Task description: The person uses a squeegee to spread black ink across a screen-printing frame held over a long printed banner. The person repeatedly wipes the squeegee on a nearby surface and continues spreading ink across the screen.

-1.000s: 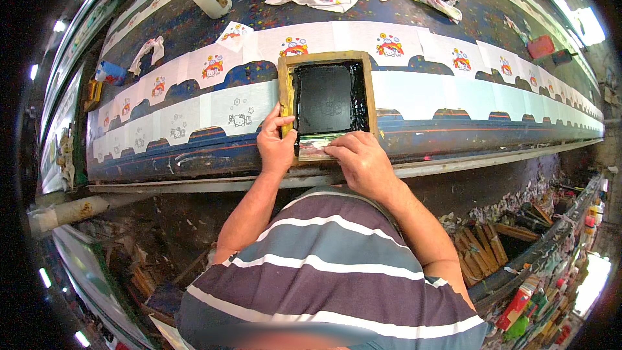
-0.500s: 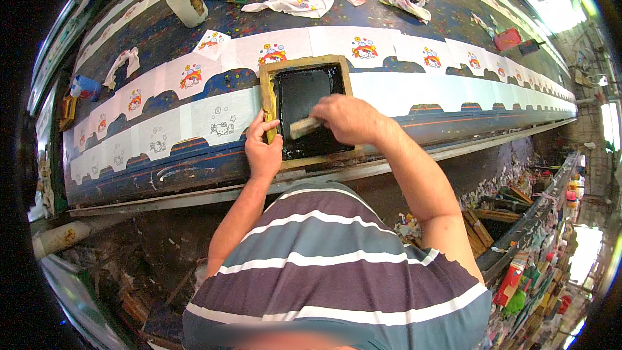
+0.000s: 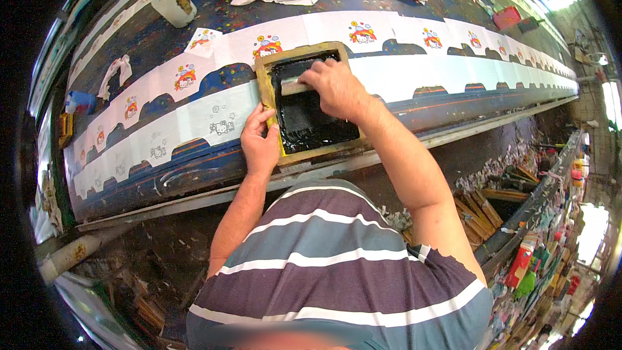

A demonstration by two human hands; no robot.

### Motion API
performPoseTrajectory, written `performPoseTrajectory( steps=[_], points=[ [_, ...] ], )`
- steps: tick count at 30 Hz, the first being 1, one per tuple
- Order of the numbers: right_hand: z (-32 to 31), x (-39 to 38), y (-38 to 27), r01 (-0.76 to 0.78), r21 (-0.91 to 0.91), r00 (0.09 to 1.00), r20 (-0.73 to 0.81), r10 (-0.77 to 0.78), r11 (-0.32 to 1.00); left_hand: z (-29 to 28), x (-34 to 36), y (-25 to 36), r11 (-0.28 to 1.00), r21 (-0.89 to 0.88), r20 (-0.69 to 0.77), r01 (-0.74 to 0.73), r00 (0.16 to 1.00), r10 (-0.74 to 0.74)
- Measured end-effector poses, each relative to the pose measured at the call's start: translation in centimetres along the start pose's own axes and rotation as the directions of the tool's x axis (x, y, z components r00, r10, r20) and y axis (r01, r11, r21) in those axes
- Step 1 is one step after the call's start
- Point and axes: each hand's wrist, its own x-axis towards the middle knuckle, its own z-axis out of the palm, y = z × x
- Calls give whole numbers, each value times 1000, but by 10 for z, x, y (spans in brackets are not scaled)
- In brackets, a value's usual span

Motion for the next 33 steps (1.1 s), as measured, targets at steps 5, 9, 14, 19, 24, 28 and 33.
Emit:
performPoseTrajectory(
  steps=[5,9,14,19,24,28,33],
  points=[
    [3,-66,-56,16,44,1000,-21,-15,999,2,0,-5,996,64,-11,-70,997,70],
    [-4,-100,-89,-23,92,1000,-3,24,996,6,-4,-4,1000,-9,-41,-13,999,13],
    [-3,-112,-84,-20,177,999,-21,25,984,4,-3,-5,958,259,-22,-121,991,131],
    [-1,-129,-67,40,358,974,-221,43,933,8,-5,5,933,334,-79,-134,982,169],
    [-11,-162,-35,62,401,940,-331,82,914,48,-17,26,923,319,-67,-216,966,250],
    [-29,-199,11,31,426,920,-365,141,904,118,-25,27,918,308,-69,-251,956,285],
    [-50,-242,73,-7,415,912,-371,176,910,203,-32,19,932,277,-73,-232,963,261]
  ],
)
